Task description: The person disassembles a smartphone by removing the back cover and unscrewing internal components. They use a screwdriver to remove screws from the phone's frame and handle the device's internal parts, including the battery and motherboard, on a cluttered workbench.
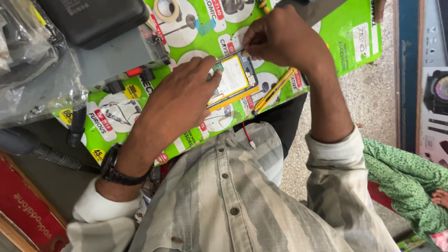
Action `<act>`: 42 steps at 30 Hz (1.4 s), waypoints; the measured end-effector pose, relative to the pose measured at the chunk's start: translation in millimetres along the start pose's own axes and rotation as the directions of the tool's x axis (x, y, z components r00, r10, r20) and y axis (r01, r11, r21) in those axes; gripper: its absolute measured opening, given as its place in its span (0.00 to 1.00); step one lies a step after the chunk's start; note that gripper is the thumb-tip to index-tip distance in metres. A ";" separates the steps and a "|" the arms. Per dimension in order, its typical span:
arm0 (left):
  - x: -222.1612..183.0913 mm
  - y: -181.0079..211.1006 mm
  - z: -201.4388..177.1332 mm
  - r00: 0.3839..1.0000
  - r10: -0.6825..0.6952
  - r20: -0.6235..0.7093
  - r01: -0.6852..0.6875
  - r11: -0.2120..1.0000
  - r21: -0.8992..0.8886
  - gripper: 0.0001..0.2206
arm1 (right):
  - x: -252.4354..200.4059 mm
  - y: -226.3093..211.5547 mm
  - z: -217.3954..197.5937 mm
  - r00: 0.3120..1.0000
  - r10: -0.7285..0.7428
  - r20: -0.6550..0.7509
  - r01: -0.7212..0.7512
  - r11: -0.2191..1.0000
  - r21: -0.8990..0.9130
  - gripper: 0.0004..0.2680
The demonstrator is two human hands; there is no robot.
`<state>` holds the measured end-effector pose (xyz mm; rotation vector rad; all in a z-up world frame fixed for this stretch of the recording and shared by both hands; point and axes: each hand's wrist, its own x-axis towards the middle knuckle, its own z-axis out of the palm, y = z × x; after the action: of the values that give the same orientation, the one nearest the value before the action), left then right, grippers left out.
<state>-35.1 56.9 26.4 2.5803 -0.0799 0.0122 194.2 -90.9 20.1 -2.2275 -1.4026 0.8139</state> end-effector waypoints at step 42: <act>14.8 6.5 -2.2 0.994 0.031 0.102 -0.054 0.973 0.226 0.18 | -60.2 37.8 53.7 0.707 -0.019 -0.707 -0.204 0.952 -0.228 0.10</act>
<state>-20.8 51.8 32.1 2.8082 -0.1798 -0.0946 164.9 -160.6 -26.9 -2.4357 -1.0569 -0.2749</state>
